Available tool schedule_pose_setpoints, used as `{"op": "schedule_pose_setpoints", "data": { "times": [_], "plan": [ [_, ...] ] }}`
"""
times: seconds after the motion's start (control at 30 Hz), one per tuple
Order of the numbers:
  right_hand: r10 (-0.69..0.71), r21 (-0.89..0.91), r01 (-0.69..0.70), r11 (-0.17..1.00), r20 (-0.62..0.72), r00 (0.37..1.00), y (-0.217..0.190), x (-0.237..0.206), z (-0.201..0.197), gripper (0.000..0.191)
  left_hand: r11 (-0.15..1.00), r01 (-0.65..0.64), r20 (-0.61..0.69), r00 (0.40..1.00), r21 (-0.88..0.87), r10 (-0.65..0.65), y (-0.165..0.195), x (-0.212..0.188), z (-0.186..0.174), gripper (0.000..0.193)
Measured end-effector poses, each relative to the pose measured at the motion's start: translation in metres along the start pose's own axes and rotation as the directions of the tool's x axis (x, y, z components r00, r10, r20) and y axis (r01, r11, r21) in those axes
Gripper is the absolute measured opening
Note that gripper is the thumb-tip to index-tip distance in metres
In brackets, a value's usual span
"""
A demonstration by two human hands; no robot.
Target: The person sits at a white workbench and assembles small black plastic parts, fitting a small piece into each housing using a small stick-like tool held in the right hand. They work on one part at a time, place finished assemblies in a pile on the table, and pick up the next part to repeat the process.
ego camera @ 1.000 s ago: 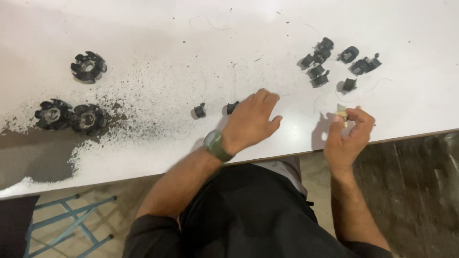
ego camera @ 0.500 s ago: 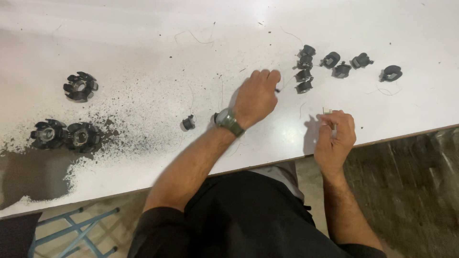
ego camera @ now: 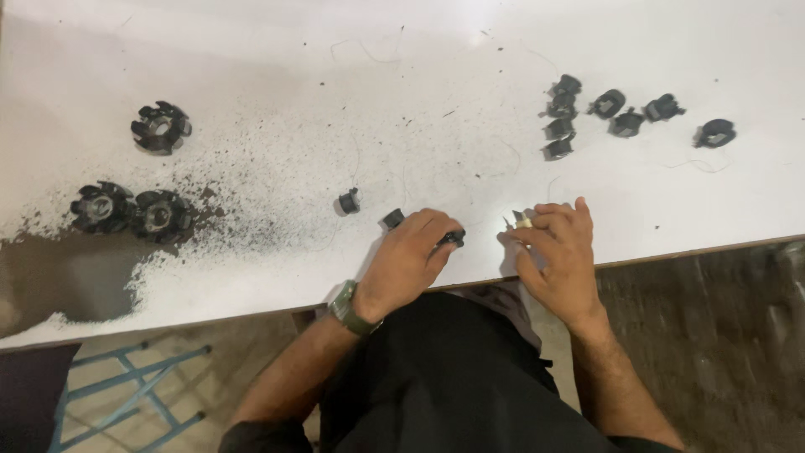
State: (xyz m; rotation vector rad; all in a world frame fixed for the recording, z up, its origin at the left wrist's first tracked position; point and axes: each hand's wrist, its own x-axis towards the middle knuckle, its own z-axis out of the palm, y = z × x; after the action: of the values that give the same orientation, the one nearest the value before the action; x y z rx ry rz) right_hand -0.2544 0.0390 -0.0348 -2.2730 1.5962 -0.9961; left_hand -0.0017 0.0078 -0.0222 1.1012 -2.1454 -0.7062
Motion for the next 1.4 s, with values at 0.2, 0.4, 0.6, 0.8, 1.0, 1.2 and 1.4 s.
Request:
{"op": "schedule_pose_setpoints", "data": {
  "times": [0.2,0.4,0.6,0.8,1.0,1.2,1.4],
  "plan": [
    [-0.153,0.052,0.147,0.988,0.147,0.977,-0.048,0.01,0.043,0.049,0.996,0.074,-0.136,0.988,0.057,-0.066,-0.006,-0.045,-0.007,0.029],
    [-0.093,0.007,0.093,0.996,0.095,0.991,-0.058,0.011,0.056,0.042,0.982,-0.026,-0.276,0.958,0.189,0.078,-0.014,-0.053,-0.01,0.031],
    [-0.046,-0.042,0.049,0.998,0.08,0.996,-0.053,0.002,0.059,0.04,0.901,-0.185,-0.212,0.935,0.393,0.285,-0.016,-0.055,0.001,0.023],
    [-0.055,-0.043,0.056,0.998,0.019,0.998,-0.049,-0.009,0.064,0.043,0.92,-0.123,-0.214,0.953,0.373,0.214,-0.013,-0.058,0.003,0.022],
    [-0.196,0.132,0.213,0.968,-0.13,0.972,-0.037,-0.031,0.06,0.029,0.948,-0.051,-0.252,0.958,0.314,0.135,-0.009,-0.06,0.007,0.021],
    [-0.17,0.238,0.185,0.953,-0.085,0.982,-0.048,-0.038,0.077,0.039,0.941,-0.046,-0.275,0.951,0.336,0.145,-0.01,-0.061,0.006,0.023],
    [-0.152,0.171,0.171,0.97,-0.121,0.981,-0.05,-0.03,0.081,0.036,0.952,-0.019,-0.297,0.948,0.305,0.114,-0.007,-0.058,0.006,0.019]
  ]
}}
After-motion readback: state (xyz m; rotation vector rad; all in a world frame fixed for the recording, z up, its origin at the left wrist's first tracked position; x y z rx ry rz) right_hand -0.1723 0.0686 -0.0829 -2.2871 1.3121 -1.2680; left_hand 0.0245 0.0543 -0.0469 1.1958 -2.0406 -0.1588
